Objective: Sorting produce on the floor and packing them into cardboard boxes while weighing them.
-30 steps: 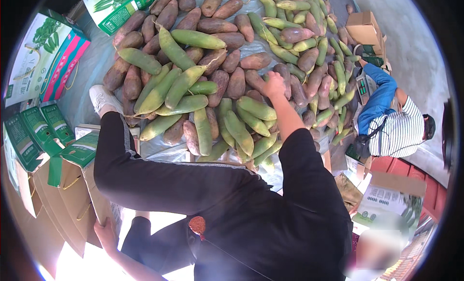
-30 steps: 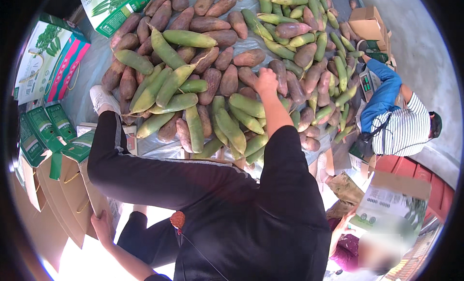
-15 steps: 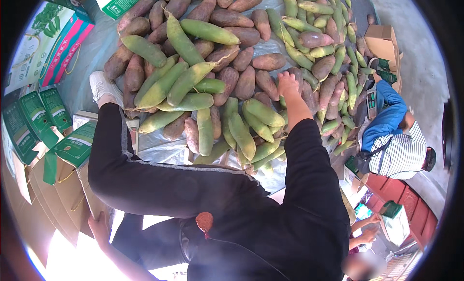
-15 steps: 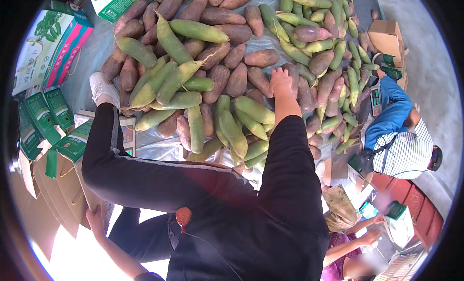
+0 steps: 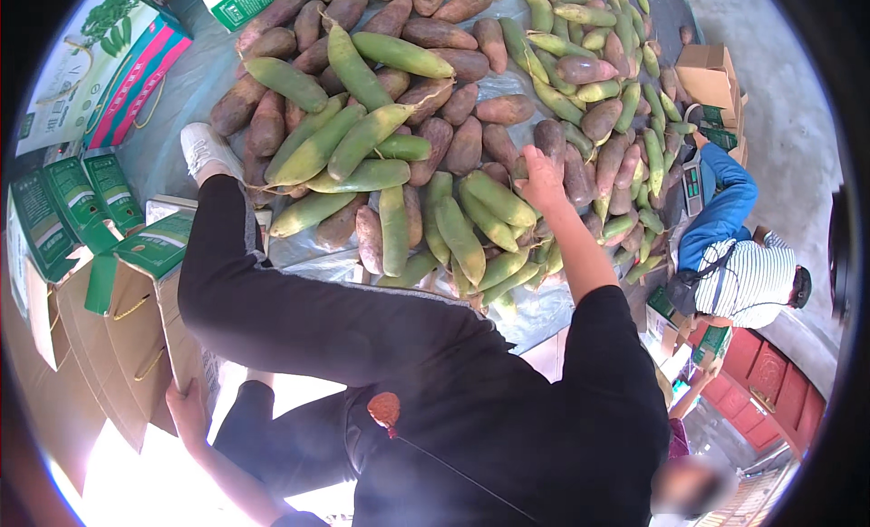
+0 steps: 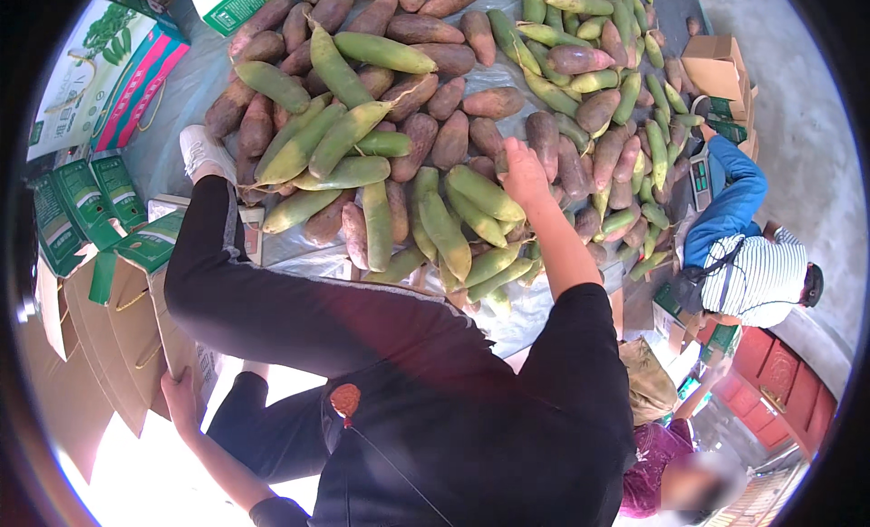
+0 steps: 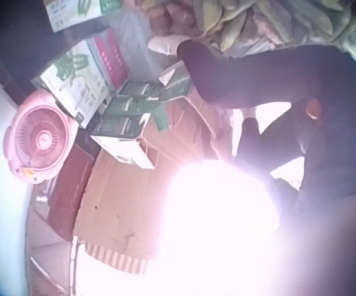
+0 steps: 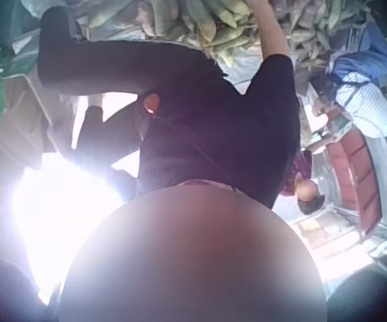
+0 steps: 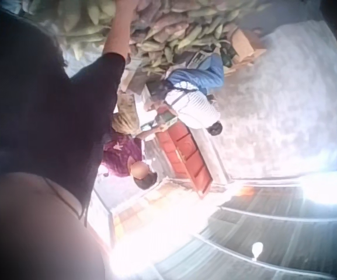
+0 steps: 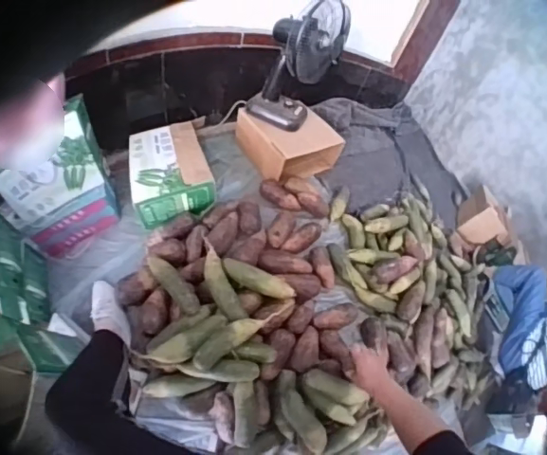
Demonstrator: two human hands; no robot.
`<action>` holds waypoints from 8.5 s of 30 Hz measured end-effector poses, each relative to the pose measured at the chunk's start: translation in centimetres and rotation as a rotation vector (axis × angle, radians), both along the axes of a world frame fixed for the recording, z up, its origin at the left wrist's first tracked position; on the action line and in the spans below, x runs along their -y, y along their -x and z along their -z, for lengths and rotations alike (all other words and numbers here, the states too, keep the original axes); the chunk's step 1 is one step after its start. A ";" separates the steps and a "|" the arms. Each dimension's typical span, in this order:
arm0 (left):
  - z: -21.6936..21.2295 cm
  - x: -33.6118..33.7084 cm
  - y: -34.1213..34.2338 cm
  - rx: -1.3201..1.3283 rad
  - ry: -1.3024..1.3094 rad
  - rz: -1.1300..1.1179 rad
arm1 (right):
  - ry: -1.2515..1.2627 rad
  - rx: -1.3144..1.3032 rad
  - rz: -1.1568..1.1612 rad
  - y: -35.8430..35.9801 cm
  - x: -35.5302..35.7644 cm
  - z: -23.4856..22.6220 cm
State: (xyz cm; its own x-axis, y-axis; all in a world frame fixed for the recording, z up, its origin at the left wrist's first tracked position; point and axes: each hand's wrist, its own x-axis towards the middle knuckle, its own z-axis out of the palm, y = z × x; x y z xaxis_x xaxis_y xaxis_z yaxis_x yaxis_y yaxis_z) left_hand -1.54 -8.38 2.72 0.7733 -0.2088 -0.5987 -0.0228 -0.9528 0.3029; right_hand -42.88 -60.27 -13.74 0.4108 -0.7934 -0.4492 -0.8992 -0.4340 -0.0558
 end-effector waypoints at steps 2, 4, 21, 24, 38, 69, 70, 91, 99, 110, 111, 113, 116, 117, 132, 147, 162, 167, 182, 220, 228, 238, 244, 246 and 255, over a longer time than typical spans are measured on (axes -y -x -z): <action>0.2 -0.2 -0.1 -0.010 0.027 -0.009 | 0.034 0.098 -0.149 -3.2 -1.5 -4.1; 0.0 0.2 0.2 0.001 0.031 0.007 | 0.044 0.166 -0.192 -6.0 -2.3 -7.6; -0.5 0.1 0.7 0.041 -0.009 0.098 | 0.027 0.246 0.112 -5.6 -4.8 1.7; 0.0 1.1 0.7 0.028 -0.009 0.088 | -0.126 -0.046 0.191 -0.1 -4.7 2.8; -0.5 -0.1 0.9 0.069 0.068 0.087 | -0.772 0.483 0.695 -6.1 -5.2 -0.3; -0.8 -0.6 2.0 0.271 -0.041 0.265 | -0.306 0.566 -1.386 -47.0 -41.2 -19.2; -0.8 -1.0 2.2 0.285 -0.014 0.239 | -0.232 0.548 -1.442 -47.0 -42.3 -17.7; -0.6 -0.3 1.4 0.296 0.130 0.293 | -0.507 0.876 -0.745 -35.6 -13.6 -19.6; -1.3 -0.3 2.2 0.270 0.123 0.247 | -0.364 0.478 -0.170 -15.4 -11.4 -4.5; -0.6 -0.5 1.5 0.246 0.141 0.290 | 0.063 0.118 0.358 3.9 -11.3 5.5; -0.5 -0.3 1.4 0.244 0.144 0.296 | -0.101 -0.043 0.294 4.6 -10.5 5.8; -0.5 -0.3 1.4 0.226 0.166 0.250 | -0.274 -0.195 0.217 4.4 -10.6 6.2; -0.3 -0.2 1.4 0.225 0.138 0.229 | -0.426 0.107 0.371 3.5 -12.3 6.6; -0.3 -0.1 1.3 0.227 0.139 0.228 | -0.424 0.200 0.405 2.5 -12.8 7.0; -0.8 -0.7 1.8 0.240 0.173 0.242 | -0.299 0.363 0.313 -5.4 -11.6 2.8; -1.9 -1.3 3.1 0.385 0.001 0.267 | -0.457 1.286 -0.388 -30.0 -15.0 -22.4; -1.7 -1.8 3.5 0.454 -0.194 0.408 | -1.251 1.410 -0.459 -42.1 -36.0 -21.4; -1.9 -1.8 3.5 0.423 -0.155 0.380 | -1.078 1.316 -0.446 -42.3 -38.7 -18.0; -1.7 -1.9 3.1 0.449 -0.131 0.385 | -0.602 1.157 -1.036 -40.9 -37.5 -21.0; -1.8 -2.3 3.0 0.438 0.036 0.228 | -0.495 1.133 0.978 -24.9 -2.9 2.3; -2.4 -2.6 2.8 0.340 -0.038 0.250 | -0.354 1.191 0.141 -31.9 -9.3 -10.9; -2.6 -3.0 2.8 0.277 -0.079 0.216 | -1.091 1.546 -0.364 -36.5 -17.2 -29.1; -2.5 -3.1 2.8 0.246 -0.099 0.218 | -1.517 1.374 -0.381 -40.2 -26.3 -27.8; -2.0 -3.7 2.8 0.298 -0.075 0.233 | -1.462 1.268 -0.306 -41.2 -28.4 -27.0; -3.0 -3.2 2.8 0.287 -0.034 0.190 | -1.083 1.228 -0.828 -42.7 -30.5 -25.5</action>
State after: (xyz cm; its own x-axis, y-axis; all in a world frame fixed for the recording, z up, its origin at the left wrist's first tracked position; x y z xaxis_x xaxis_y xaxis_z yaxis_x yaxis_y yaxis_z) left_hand -4.39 -5.22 5.71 0.8605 -0.3487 -0.3714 -0.2804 -0.9328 0.2262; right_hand -0.22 -29.77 11.80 0.9536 0.1601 0.2551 0.2619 -0.0226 -0.9648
